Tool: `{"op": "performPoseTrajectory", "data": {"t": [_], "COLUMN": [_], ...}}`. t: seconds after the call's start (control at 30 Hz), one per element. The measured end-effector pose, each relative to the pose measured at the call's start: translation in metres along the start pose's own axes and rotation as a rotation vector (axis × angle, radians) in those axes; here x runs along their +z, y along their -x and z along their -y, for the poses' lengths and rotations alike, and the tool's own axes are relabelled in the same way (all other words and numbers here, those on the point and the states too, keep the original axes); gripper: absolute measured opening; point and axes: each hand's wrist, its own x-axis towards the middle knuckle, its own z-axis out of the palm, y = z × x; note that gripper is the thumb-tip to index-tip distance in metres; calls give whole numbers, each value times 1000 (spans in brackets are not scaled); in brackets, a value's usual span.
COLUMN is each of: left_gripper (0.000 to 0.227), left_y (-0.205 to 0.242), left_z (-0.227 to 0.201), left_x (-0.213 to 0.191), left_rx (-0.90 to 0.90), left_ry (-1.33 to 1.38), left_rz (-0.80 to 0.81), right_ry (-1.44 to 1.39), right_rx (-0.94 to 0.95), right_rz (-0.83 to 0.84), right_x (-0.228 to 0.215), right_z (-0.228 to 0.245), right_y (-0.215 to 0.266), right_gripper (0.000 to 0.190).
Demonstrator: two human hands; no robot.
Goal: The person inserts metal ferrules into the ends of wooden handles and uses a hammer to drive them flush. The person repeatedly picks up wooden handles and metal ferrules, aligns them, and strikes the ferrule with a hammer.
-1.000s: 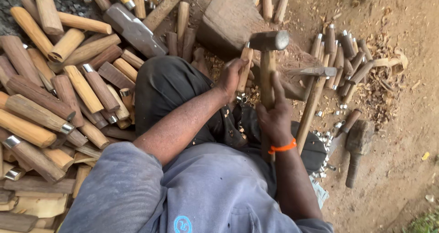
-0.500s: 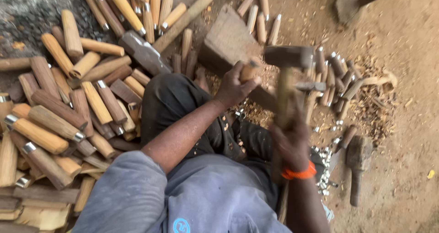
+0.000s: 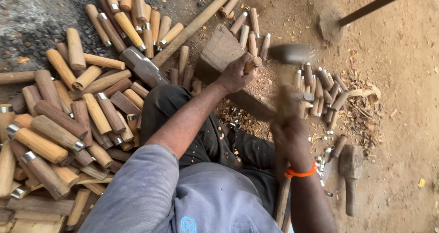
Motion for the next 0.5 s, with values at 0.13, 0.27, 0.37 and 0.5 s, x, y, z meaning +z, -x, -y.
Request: {"op": "performPoseTrajectory", "data": {"t": [0.13, 0.27, 0.37, 0.5], "left_gripper": [60, 37, 43, 59], "left_y": [-2, 2, 0, 1], "left_z": [1, 3, 7, 17], "left_x": [0, 3, 1, 11], "left_rx": [110, -147, -86, 33], "left_ry": [-44, -73, -51, -64], "left_rz": [-82, 88, 55, -16], "right_ry": [-193, -93, 500, 156], "right_rx": [131, -81, 29, 160], "right_rz": [-32, -151, -46, 101], "right_x": [-21, -29, -5, 9], "right_z": [35, 52, 43, 37], "right_y": [6, -3, -12, -6], "right_gripper": [96, 90, 93, 100]}}
